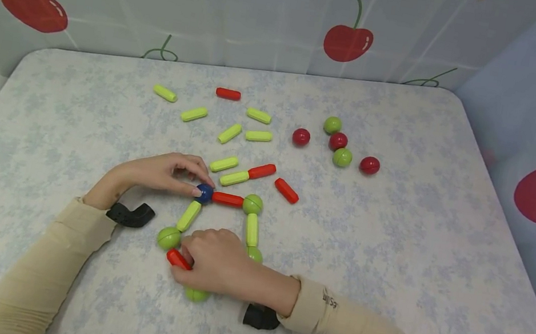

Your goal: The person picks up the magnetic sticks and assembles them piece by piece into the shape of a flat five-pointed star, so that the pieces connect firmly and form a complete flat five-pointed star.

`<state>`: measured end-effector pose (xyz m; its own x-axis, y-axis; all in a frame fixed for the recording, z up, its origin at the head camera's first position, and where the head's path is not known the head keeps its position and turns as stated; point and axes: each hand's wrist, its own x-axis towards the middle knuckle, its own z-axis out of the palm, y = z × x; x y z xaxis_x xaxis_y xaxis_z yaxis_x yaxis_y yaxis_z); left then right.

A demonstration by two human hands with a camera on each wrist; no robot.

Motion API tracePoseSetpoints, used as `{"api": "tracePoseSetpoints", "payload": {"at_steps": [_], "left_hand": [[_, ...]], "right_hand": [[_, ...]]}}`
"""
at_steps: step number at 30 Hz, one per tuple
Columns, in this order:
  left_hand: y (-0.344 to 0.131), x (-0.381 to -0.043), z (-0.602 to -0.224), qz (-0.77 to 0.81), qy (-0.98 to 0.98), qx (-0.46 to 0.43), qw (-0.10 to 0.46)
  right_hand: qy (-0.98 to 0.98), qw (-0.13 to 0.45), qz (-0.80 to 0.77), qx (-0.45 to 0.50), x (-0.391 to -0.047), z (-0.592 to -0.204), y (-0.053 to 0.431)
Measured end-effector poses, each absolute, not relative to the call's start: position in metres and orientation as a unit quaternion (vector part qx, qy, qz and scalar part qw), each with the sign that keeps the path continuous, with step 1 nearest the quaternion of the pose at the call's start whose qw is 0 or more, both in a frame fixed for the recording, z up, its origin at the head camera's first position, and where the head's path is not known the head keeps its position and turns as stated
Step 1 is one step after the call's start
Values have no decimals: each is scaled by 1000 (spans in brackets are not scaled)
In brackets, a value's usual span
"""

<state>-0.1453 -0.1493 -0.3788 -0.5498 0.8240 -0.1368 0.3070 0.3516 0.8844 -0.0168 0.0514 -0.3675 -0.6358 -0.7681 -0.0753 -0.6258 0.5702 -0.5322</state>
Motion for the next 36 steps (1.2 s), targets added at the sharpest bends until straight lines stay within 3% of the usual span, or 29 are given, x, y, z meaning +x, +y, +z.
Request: {"api": "tracePoseSetpoints", "payload": {"at_steps": [9, 13, 21, 28, 36], "left_hand": [[-149, -145, -379, 434, 769, 370, 290], [-153, -140, -378, 433, 782, 366, 258], [-172, -112, -373, 411, 846, 273, 205], [-150, -81, -365, 375, 877, 218, 209], [-136, -76, -364, 359, 884, 199, 223]], "right_hand": [[875, 144, -248, -390, -19, -370, 52], [872, 154, -254, -389, -19, -370, 51], [870, 166, -254, -388, -18, -369, 52], [872, 157, -250, -391, -18, -370, 53], [872, 145, -250, -395, -17, -372, 53]]}}
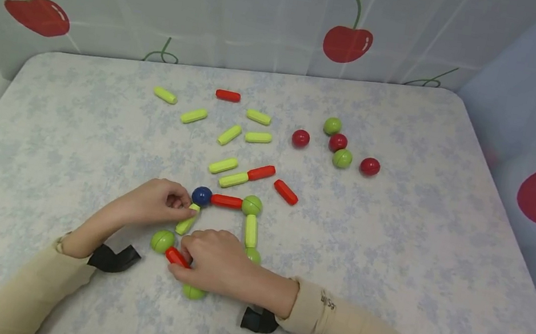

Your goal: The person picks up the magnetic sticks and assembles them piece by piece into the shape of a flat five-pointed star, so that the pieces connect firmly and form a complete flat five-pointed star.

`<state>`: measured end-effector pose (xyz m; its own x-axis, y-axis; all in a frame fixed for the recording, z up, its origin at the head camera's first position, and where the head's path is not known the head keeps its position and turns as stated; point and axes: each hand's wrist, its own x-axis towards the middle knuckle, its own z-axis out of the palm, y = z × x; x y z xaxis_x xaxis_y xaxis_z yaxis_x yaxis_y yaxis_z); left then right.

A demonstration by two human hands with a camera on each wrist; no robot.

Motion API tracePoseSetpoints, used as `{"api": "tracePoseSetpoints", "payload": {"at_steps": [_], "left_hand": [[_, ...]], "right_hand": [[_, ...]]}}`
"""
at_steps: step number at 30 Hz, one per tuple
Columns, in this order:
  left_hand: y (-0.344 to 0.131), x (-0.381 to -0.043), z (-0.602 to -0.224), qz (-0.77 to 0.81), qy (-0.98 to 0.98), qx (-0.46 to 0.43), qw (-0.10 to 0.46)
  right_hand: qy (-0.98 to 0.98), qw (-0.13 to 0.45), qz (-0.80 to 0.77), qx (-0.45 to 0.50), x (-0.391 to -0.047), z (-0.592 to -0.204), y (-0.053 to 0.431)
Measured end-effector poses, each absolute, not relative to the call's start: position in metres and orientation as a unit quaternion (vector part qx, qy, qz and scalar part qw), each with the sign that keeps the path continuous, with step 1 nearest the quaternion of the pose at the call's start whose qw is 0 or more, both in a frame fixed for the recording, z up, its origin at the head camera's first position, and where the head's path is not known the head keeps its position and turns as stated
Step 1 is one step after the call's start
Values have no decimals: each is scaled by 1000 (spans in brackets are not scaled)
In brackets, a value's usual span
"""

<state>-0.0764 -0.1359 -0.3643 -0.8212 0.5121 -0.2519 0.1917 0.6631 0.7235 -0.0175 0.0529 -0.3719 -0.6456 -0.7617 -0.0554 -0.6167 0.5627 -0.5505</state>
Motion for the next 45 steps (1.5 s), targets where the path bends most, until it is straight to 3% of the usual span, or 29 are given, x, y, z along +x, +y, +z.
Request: {"api": "tracePoseSetpoints", "payload": {"at_steps": [5, 17, 24, 27, 31, 39, 45], "left_hand": [[-142, -79, -367, 377, 872, 184, 251], [-150, -80, -366, 380, 867, 194, 258], [-181, -68, -349, 351, 841, 281, 301], [-188, -58, -345, 335, 832, 306, 319], [-185, -48, -347, 313, 843, 318, 302], [-173, -51, -352, 286, 868, 324, 243], [-175, -60, -355, 290, 872, 321, 229]], "right_hand": [[871, 139, -255, -396, -17, -372, 53], [865, 128, -256, -411, -20, -369, 60], [877, 109, -294, -365, -35, -335, 123], [872, 139, -305, -358, -35, -334, 152], [853, 192, -290, -389, -31, -345, 166], [850, 168, -259, -426, -31, -362, 159], [849, 184, -256, -424, -34, -364, 157]]}}
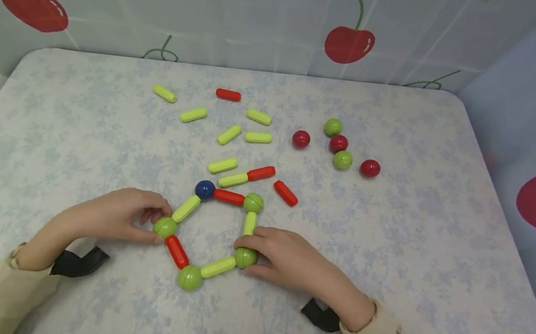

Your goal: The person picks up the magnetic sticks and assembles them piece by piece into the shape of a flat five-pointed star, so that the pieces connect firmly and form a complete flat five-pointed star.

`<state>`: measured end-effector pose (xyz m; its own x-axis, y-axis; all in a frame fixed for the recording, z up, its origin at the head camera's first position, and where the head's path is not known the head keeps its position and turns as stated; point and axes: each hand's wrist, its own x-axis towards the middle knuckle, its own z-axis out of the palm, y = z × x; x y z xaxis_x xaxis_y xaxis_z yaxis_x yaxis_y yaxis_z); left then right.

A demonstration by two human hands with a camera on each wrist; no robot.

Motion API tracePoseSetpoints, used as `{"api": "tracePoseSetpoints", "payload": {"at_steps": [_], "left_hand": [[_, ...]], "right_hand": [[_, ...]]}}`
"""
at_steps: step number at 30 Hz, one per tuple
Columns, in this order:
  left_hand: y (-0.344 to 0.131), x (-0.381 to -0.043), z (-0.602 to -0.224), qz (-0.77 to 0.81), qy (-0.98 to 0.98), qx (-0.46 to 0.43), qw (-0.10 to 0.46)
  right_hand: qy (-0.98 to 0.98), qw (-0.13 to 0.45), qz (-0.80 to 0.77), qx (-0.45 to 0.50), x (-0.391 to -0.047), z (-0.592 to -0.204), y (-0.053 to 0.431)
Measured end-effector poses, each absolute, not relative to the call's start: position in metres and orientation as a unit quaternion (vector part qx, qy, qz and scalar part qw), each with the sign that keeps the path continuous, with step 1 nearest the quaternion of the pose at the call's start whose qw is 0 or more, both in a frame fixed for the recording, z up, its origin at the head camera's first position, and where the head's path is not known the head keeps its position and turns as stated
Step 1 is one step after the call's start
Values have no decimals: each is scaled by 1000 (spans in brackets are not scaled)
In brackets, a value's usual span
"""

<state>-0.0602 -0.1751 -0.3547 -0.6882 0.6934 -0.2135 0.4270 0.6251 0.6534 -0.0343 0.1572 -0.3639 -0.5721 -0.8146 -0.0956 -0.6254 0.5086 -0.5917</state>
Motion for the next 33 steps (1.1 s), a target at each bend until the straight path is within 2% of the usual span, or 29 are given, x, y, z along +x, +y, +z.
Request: {"api": "tracePoseSetpoints", "payload": {"at_steps": [10, 21, 33], "left_hand": [[-180, -82, -357, 283, 886, 309, 198], [-181, -86, -357, 282, 886, 308, 203], [-182, -104, -357, 286, 888, 298, 203]], "right_hand": [[869, 154, -244, -401, -49, -364, 148], [865, 160, -238, -412, -47, -361, 148], [883, 154, -249, -368, -56, -363, 141]]}}
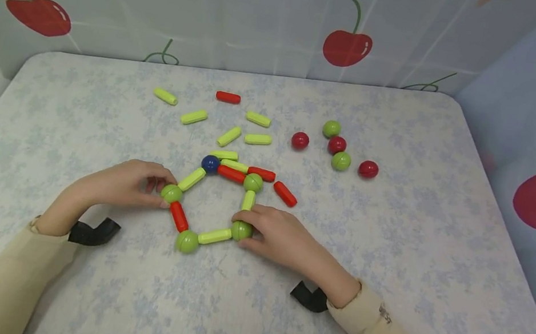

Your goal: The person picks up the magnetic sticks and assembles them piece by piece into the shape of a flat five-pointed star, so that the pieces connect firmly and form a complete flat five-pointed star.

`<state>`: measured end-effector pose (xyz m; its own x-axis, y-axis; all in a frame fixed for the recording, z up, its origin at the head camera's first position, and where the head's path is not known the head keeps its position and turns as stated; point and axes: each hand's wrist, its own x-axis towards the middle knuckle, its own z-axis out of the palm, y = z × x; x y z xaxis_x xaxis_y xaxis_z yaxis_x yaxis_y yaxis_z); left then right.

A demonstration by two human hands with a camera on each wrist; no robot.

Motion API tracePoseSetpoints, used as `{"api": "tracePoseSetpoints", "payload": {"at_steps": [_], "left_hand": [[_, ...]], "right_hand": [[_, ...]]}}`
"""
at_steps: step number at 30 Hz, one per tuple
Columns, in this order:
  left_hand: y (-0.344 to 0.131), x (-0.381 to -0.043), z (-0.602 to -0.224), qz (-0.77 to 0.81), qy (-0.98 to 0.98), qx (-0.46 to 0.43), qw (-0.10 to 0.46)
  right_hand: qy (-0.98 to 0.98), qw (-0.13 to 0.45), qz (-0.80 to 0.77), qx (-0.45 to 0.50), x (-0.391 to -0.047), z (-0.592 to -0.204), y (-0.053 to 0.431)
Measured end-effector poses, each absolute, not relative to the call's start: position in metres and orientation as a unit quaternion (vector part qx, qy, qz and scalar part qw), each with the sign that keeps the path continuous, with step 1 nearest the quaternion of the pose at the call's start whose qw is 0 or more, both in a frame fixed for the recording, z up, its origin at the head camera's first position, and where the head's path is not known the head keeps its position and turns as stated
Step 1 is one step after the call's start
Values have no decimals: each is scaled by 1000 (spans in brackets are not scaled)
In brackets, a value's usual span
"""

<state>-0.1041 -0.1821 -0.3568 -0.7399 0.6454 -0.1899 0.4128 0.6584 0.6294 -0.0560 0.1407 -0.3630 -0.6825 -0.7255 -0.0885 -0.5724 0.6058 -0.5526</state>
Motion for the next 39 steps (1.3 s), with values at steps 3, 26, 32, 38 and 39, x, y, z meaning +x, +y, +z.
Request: {"api": "tracePoseSetpoints", "payload": {"at_steps": [3, 26, 32, 38, 39], "left_hand": [[-180, -113, -356, 290, 888, 297, 197], [-180, -98, -355, 306, 868, 321, 224], [-180, -98, -354, 307, 865, 322, 233], [-181, -97, -355, 310, 858, 325, 249], [-181, -96, -355, 310, 858, 325, 251]], "right_hand": [[890, 139, -245, -358, -63, -363, 141], [863, 159, -265, -399, -54, -363, 146], [862, 167, -257, -404, -53, -361, 147], [851, 200, -262, -409, -52, -360, 149], [848, 207, -267, -409, -53, -359, 150]]}}
